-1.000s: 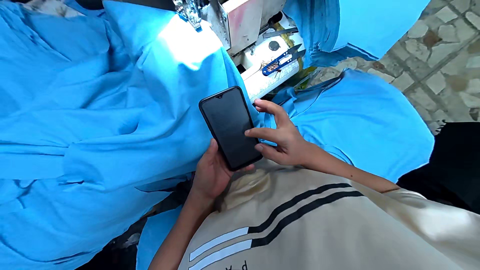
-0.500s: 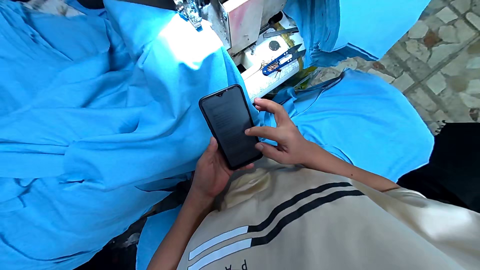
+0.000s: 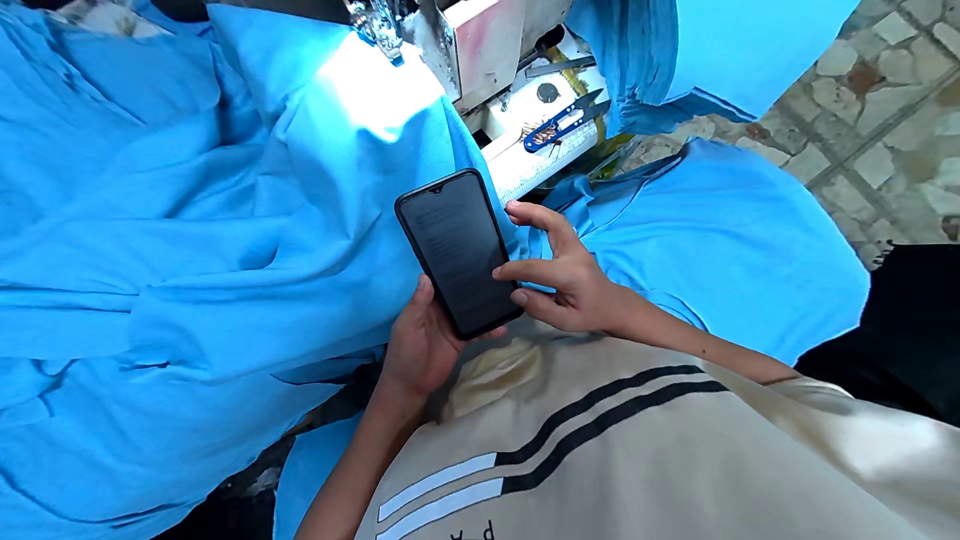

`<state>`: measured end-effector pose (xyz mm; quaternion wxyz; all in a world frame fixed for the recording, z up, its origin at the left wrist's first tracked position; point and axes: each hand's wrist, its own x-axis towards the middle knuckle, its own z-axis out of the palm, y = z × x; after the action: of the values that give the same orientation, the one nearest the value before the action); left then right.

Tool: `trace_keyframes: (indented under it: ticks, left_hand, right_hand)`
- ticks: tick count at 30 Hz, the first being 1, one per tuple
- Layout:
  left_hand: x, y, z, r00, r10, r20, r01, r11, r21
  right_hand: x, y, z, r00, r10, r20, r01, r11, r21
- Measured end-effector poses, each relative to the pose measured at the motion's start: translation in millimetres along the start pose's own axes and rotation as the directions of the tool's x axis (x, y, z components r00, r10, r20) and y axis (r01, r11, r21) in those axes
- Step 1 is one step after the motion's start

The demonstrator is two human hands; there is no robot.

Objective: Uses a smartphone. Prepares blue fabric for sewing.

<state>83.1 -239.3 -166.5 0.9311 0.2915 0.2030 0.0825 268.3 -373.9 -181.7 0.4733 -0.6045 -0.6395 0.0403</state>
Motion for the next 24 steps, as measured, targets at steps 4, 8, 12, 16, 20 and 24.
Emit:
trace_keyframes:
  ticks: [4,8,12,16,20,24]
  left_hand:
    - [-0.1,-0.2,-0.4,1.000,0.001,0.013,-0.001,1.000,-0.004]
    - [-0.1,-0.5,-0.4,1.000,0.000,0.006,0.000,1.000,-0.003]
    - [-0.4,-0.3,-0.1,1.000,-0.004,0.005,0.004,1.000,-0.009]
    - [-0.2,-0.3,-1.3,1.000,-0.003,0.018,0.003,1.000,-0.008]
    - [-0.7,0.2,0.3,1.000,0.004,-0.001,-0.004,1.000,0.001]
    - [-1.0,0.4,0.3,1.000,0.004,0.005,-0.004,1.000,0.008]
  right_hand:
    - [-0.4,0.1,0.8,1.000,-0.004,-0.005,0.004,1.000,-0.009]
    - [-0.3,0.0,0.3,1.000,-0.005,-0.003,0.005,1.000,-0.014]
    - [-0.4,0.0,1.0,1.000,-0.007,-0.004,0.007,1.000,-0.017]
    - [-0.3,-0.3,0.7,1.000,-0.009,-0.004,0.009,1.000,-0.008]
    - [-1.0,0.2,0.8,0.999,-0.029,-0.020,0.029,0.999,0.015]
    - [-1.5,0.5,0.1,0.998,-0.046,-0.030,0.047,0.999,0.025]
